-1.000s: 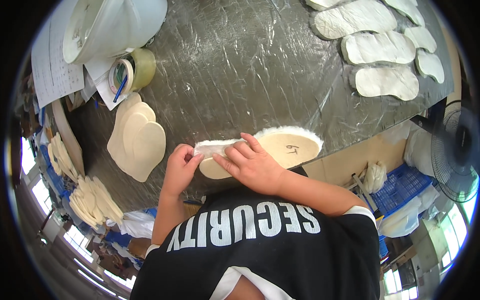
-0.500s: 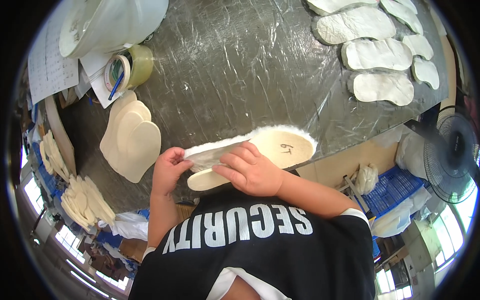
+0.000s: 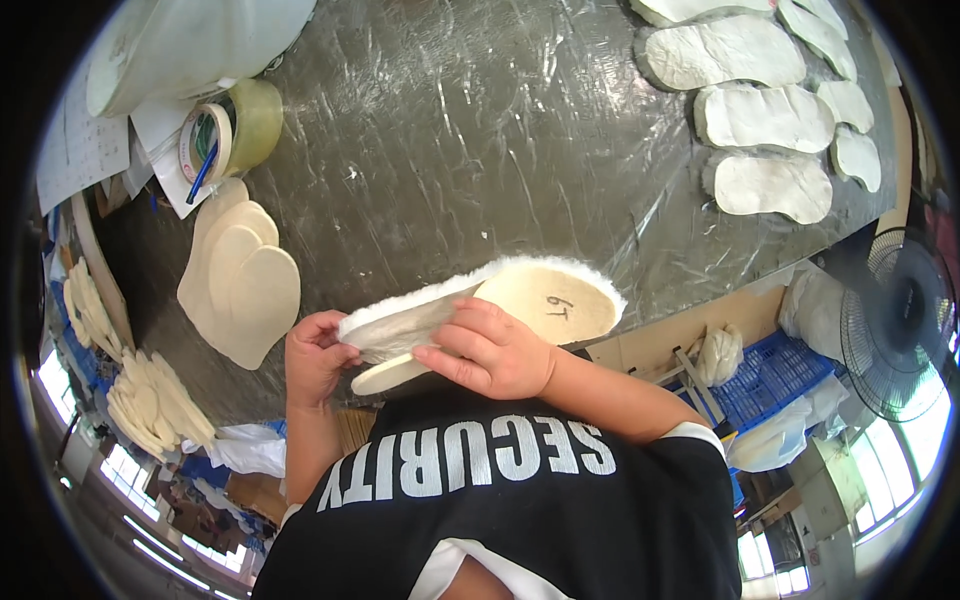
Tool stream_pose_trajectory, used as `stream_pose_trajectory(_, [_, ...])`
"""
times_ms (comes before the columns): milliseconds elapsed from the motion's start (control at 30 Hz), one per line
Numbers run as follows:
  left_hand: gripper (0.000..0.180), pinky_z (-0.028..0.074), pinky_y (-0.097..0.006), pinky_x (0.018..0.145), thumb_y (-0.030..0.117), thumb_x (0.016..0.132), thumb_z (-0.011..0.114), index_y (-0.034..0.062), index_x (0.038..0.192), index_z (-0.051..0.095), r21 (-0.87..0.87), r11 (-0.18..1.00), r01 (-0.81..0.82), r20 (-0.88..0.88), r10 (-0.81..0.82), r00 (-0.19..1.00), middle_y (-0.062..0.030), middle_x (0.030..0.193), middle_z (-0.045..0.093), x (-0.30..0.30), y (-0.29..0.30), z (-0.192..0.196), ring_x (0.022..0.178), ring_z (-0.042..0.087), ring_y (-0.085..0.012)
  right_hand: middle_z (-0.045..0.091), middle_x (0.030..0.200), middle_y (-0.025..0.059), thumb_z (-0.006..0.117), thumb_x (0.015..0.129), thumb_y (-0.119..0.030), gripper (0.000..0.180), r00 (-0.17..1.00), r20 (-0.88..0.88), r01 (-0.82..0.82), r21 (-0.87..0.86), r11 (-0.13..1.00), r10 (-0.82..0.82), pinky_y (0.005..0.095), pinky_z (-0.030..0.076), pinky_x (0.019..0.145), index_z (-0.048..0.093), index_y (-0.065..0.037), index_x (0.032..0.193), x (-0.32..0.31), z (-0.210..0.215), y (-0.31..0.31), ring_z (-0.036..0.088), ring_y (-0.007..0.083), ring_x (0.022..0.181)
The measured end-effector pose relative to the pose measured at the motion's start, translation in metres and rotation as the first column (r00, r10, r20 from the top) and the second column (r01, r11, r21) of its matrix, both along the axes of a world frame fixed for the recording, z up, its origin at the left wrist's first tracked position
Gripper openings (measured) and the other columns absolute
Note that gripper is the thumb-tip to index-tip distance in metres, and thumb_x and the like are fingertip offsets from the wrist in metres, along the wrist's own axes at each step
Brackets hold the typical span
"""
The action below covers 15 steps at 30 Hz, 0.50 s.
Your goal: Applying or aligning padded material onto shoe insoles by hand.
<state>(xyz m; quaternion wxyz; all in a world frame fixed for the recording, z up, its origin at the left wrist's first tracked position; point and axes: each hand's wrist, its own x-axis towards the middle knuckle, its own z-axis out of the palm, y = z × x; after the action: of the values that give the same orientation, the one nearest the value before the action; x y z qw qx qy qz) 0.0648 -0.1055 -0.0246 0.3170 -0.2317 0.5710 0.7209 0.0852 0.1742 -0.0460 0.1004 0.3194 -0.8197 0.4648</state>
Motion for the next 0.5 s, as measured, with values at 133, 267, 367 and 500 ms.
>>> stream_pose_trajectory(133, [0.035,0.053,-0.023,0.062,0.0,0.071,0.082,-0.0037,0.101,0.065,0.049,0.999,-0.022,-0.031,0.023,0.999,-0.0096,0.089,0.069,0.004,-0.002,-0.012,0.073,0.066,-0.0131,0.056,0.101,0.0101,0.071,0.07,-0.01,0.054,0.994,0.11,0.027,-0.003,1.0,-0.027,0.0475,0.048,0.09,0.062,-0.008,0.123,-0.007,0.004,-0.008,0.054,0.0304,0.096])
stream_pose_trajectory(267, [0.04,0.052,-0.024,0.061,0.008,0.069,0.086,-0.0035,0.102,0.066,0.091,0.993,-0.077,-0.041,0.081,0.996,-0.0092,0.089,0.069,0.01,-0.006,-0.019,0.073,0.066,-0.0131,0.053,0.103,0.0101,0.075,0.065,-0.011,0.064,0.986,0.166,0.004,-0.002,1.0,-0.003,0.0475,0.046,0.091,0.059,-0.007,0.127,-0.014,0.005,-0.011,0.051,0.0303,0.098])
stream_pose_trajectory(367, [0.054,0.052,-0.026,0.062,0.026,0.068,0.088,-0.0037,0.106,0.065,0.166,0.981,-0.097,-0.089,0.112,0.99,-0.0085,0.09,0.069,0.015,-0.005,-0.021,0.075,0.065,-0.0141,0.053,0.105,0.0101,0.075,0.064,-0.011,0.066,0.983,0.18,-0.033,-0.022,0.999,0.036,0.0469,0.044,0.09,0.058,-0.005,0.127,-0.018,0.005,-0.013,0.05,0.0299,0.099])
stream_pose_trajectory(500, [0.08,0.047,-0.024,0.058,0.064,0.076,0.067,-0.0066,0.113,0.061,0.22,0.97,-0.105,-0.112,0.132,0.985,-0.0109,0.095,0.066,0.011,-0.009,-0.021,0.068,0.063,-0.0164,0.053,0.105,0.01,0.075,0.063,-0.012,0.067,0.986,0.166,-0.03,-0.006,1.0,0.031,0.0463,0.044,0.089,0.058,-0.004,0.127,-0.02,0.004,-0.013,0.05,0.03,0.098])
